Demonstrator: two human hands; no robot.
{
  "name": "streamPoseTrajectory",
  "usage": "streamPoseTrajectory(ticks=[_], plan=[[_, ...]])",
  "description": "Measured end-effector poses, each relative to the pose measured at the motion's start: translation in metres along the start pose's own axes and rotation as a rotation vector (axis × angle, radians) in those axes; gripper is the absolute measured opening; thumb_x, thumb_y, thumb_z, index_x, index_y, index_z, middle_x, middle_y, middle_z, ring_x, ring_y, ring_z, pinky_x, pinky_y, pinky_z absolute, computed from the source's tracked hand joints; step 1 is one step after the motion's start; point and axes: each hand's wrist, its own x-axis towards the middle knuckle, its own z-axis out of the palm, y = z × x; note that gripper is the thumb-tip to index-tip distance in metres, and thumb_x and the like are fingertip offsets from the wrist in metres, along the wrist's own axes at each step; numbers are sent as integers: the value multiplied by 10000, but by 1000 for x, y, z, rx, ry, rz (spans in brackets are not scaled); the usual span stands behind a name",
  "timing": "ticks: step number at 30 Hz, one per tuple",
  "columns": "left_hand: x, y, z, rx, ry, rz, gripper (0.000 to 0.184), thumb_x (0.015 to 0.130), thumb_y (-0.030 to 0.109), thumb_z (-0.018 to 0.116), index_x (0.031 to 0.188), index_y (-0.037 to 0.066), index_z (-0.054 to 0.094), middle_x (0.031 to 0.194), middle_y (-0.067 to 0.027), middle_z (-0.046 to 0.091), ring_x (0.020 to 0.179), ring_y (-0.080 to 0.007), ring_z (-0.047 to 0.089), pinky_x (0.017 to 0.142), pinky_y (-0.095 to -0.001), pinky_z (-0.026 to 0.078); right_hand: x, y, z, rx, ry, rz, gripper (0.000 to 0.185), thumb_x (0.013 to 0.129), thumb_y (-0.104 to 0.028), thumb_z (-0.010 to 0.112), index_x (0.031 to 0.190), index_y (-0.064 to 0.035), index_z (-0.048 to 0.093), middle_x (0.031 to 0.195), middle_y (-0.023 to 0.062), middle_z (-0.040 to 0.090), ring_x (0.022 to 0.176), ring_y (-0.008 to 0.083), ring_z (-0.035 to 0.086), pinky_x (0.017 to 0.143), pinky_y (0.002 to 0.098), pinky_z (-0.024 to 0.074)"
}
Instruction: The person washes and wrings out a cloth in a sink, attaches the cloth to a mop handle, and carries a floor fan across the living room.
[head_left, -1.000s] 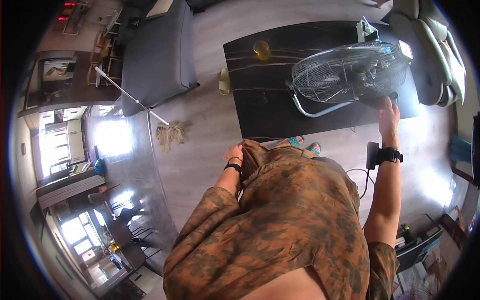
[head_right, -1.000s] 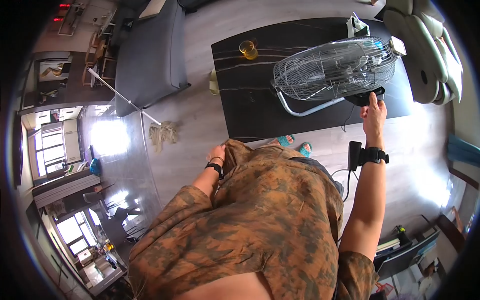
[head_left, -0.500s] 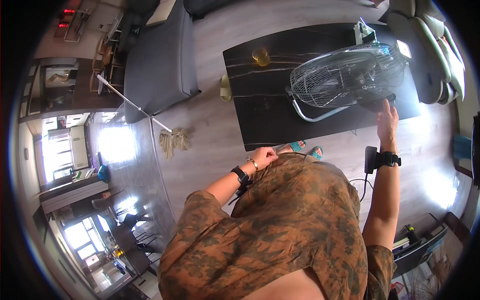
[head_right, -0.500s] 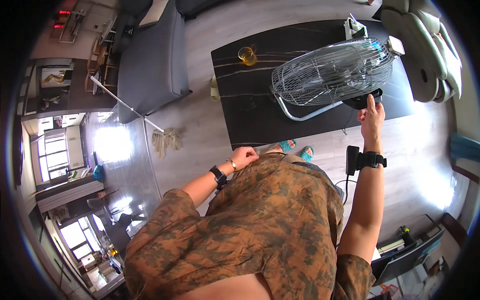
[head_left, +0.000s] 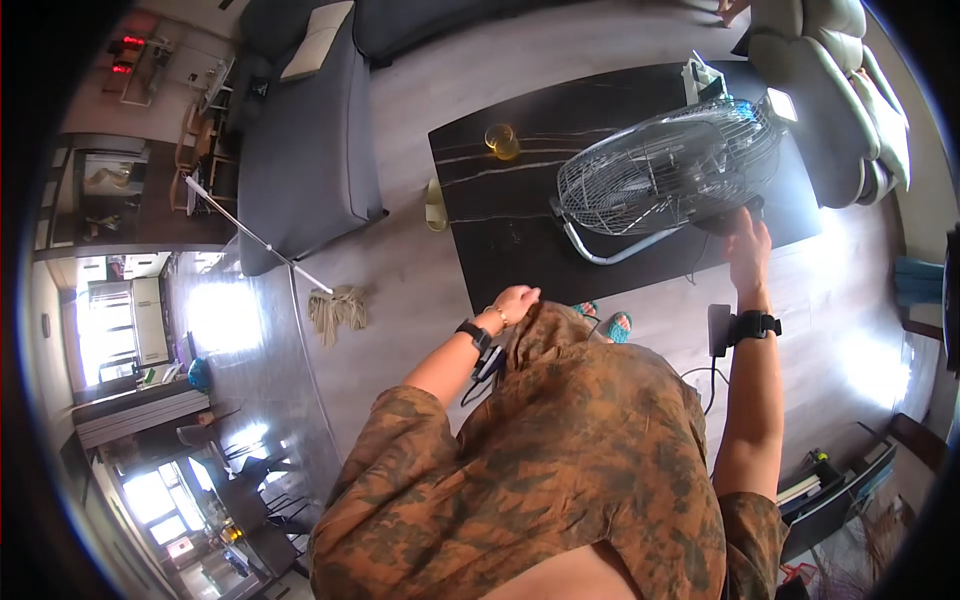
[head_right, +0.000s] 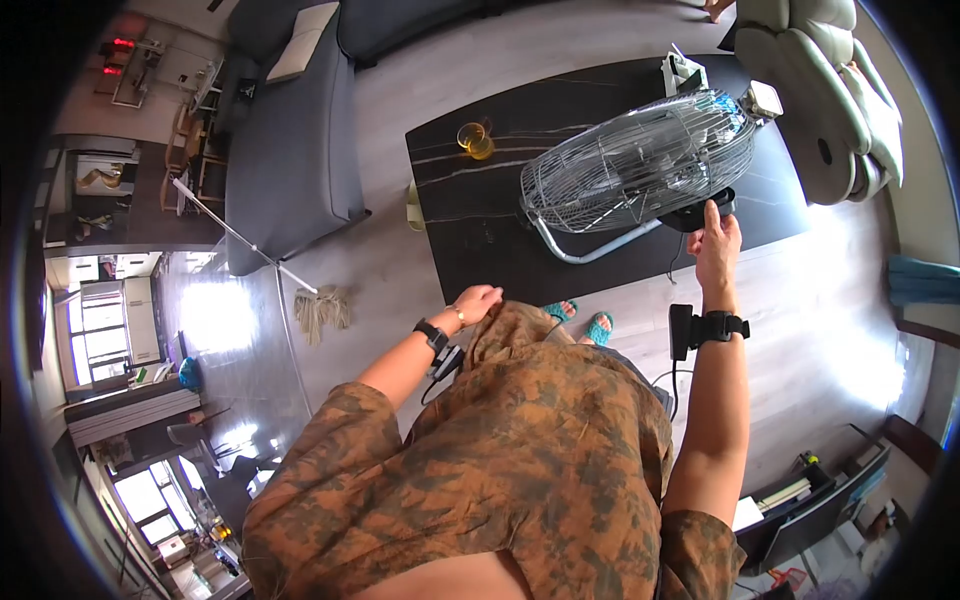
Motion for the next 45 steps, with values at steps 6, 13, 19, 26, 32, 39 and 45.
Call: streamPoseTrajectory(ticks=[6,13,19,26,32,39,45], plan=[[-39,-118,20,902,-655,68,227,775,297,479,780,117,616,760,-31,605,781,-130,534,724,-221,373,0,0,-4,53,-38,44,306,810,-292,570,749,-60,380,525,-2,401,374,92,432,319,202,337],[-147,-143,55,227,-396,-376,235,766,300,479,792,112,618,782,-52,607,780,-162,549,703,-258,395,2,2,-1,98,-31,44,315,809,-304,570,715,-85,364,507,-9,386,366,88,424,318,197,336],[-182,-161,86,232,-355,-364,244,759,303,479,801,107,620,802,-70,609,780,-189,561,686,-289,414,-1,1,0,69,-34,58,317,809,-307,570,701,-93,362,489,-7,385,355,88,414,314,198,314],[-175,-172,106,273,-334,-326,256,750,306,480,812,103,622,824,-92,611,780,-221,576,665,-326,436,-1,1,-2,86,-29,65,289,802,-291,580,708,-95,389,511,-11,387,386,85,427,332,191,311],[-177,-179,109,306,-337,-305,267,743,309,480,822,98,623,844,-110,613,780,-248,589,648,-357,455,9,-6,0,208,35,162,159,779,-214,573,835,-75,520,714,24,574,546,87,516,389,188,340],[-166,-179,101,542,-342,-209,280,735,312,480,833,94,626,866,-132,616,779,-280,604,627,-393,477,14,-8,-13,272,-71,247,113,740,-120,582,793,-30,541,714,57,593,498,88,481,406,203,412],[-158,-76,56,-645,368,-733,223,822,275,497,759,67,548,685,-38,585,623,-144,583,479,-263,430,-12,-12,-18,365,-141,323,101,712,-45,571,783,14,530,695,85,579,442,105,481,352,200,418]])
